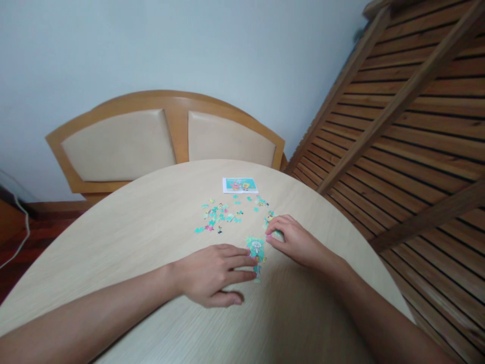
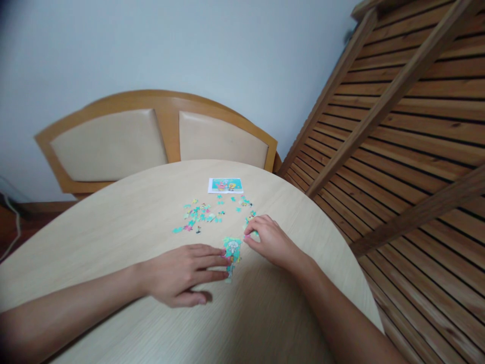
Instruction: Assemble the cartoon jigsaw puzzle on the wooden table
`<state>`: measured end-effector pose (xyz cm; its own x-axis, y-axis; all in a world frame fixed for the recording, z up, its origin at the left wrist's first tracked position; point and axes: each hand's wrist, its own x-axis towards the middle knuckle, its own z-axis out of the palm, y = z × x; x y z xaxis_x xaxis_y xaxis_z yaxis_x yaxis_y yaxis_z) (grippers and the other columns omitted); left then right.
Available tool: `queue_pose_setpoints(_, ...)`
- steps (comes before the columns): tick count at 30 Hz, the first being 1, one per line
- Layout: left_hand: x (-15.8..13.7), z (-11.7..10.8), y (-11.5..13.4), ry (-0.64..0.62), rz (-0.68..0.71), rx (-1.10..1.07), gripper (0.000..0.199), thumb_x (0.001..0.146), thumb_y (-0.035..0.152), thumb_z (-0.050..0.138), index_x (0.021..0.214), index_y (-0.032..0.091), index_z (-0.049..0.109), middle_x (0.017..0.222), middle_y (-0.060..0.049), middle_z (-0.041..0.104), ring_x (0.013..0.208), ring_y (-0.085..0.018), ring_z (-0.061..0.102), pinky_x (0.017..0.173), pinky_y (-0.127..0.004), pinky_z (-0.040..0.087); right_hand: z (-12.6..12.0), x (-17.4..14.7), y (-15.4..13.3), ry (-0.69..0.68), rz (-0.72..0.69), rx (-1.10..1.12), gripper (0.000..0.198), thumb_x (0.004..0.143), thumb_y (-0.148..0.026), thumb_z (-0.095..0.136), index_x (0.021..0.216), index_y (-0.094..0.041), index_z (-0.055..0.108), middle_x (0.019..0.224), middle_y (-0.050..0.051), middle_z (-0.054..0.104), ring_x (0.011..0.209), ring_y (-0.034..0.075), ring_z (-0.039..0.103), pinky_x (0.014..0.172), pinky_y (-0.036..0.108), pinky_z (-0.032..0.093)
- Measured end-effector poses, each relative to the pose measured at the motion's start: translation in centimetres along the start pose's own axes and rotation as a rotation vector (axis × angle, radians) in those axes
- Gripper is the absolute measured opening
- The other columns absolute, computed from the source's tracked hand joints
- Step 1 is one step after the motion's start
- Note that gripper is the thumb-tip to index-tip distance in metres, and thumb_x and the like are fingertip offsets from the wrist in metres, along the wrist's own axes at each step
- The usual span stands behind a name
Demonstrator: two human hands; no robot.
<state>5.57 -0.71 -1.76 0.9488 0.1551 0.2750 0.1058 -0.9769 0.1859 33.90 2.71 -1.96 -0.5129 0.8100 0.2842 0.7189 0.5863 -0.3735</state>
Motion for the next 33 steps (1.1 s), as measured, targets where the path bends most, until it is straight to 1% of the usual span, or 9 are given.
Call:
queue_pose_setpoints(6,-0.1,0.1,-0.1,0.007,-0.014,0.011,0.046,0.101,0.043,0.051,0.137,0.014,0.056,0.147,-0.015,0.055,0.138,-0.031,0.051,0.115,-0.044,0.044,0.0,0.1,-0.3,-0.010,0.028,0.004,0.003,0.088,-0.022,0.070,0.091,-0.021,0.067,0.099,0.007,0.072,0.105,0.027,0.062,0.094,0.042,0.047)
queue_pose_setpoints(11,-0.1,0.1,-0.1,0.001,-0.032,0.003,0.046,0.101,0.043,0.052,0.137,0.014,0.056,0.147,-0.016,0.055,0.138,-0.032,0.050,0.116,-0.045,0.043,-0.1,0.3,-0.5,-0.030,0.037,0.026,0.000,0.090,-0.022,0.068,0.090,-0.021,0.067,0.093,0.005,0.073,0.095,0.024,0.064,0.087,0.038,0.048)
queue_pose_setpoints(16,0.0,-0.2,-0.2,0.030,-0.044,-0.066,0.043,0.101,0.039,0.050,0.137,0.016,0.055,0.146,-0.013,0.057,0.138,-0.029,0.049,0.117,-0.043,0.041,-0.1,0.4,-0.9,-0.015,0.044,0.087,0.009,0.094,-0.021,0.061,0.093,-0.022,0.070,0.093,0.004,0.075,0.093,0.022,0.066,0.086,0.036,0.048)
queue_pose_setpoints(18,0.0,-0.2,-0.4,0.075,-0.109,-0.094,0.040,0.102,0.036,0.049,0.137,0.018,0.054,0.139,-0.011,0.062,0.133,-0.026,0.054,0.115,-0.042,0.043,0.2,0.4,-1.2,0.016,0.060,0.149,0.011,0.095,-0.023,0.060,0.094,-0.022,0.071,0.096,0.004,0.076,0.095,0.022,0.068,0.087,0.035,0.050)
queue_pose_setpoints(21,0.1,0.0,-0.8,0.180,-0.302,-0.092,0.029,0.103,0.032,0.049,0.127,0.021,0.059,0.121,-0.009,0.070,0.116,-0.023,0.063,0.104,-0.040,0.050,0.7,0.6,-2.1,0.073,0.123,0.294,0.011,0.094,-0.026,0.062,0.098,-0.021,0.071,0.099,0.005,0.076,0.094,0.021,0.070,0.088,0.034,0.052)
queue_pose_setpoints(23,0.0,0.2,-1.0,0.252,-0.419,-0.085,0.023,0.102,0.031,0.049,0.120,0.021,0.062,0.110,-0.007,0.072,0.106,-0.022,0.066,0.095,-0.040,0.053,1.1,0.7,-2.9,0.088,0.171,0.406,0.014,0.092,-0.029,0.065,0.102,-0.021,0.070,0.096,0.004,0.077,0.091,0.020,0.072,0.087,0.033,0.053)
queue_pose_setpoints(25,0.0,0.4,-1.2,0.309,-0.488,-0.085,0.020,0.101,0.030,0.051,0.115,0.021,0.063,0.106,-0.006,0.072,0.102,-0.022,0.067,0.091,-0.039,0.055,1.5,0.7,-3.8,0.078,0.204,0.502,0.018,0.091,-0.032,0.067,0.105,-0.021,0.069,0.091,0.003,0.078,0.088,0.020,0.073,0.087,0.033,0.053)
queue_pose_setpoints(28,-0.1,0.7,-1.3,0.359,-0.533,-0.091,0.020,0.100,0.032,0.055,0.115,0.021,0.061,0.108,-0.007,0.072,0.102,-0.022,0.067,0.089,-0.039,0.055,2.0,0.8,-4.8,0.072,0.220,0.567,0.018,0.088,-0.033,0.070,0.101,-0.021,0.068,0.082,0.002,0.078,0.085,0.021,0.074,0.086,0.035,0.053)
queue_pose_setpoints(33,-0.1,0.9,-1.3,0.352,-0.526,-0.104,0.024,0.099,0.038,0.060,0.118,0.023,0.061,0.110,-0.006,0.072,0.102,-0.022,0.067,0.088,-0.037,0.055,2.8,0.8,-5.7,0.070,0.244,0.656,0.022,0.085,-0.037,0.073,0.099,-0.021,0.067,0.079,0.001,0.076,0.078,0.020,0.073,0.076,0.032,0.054)
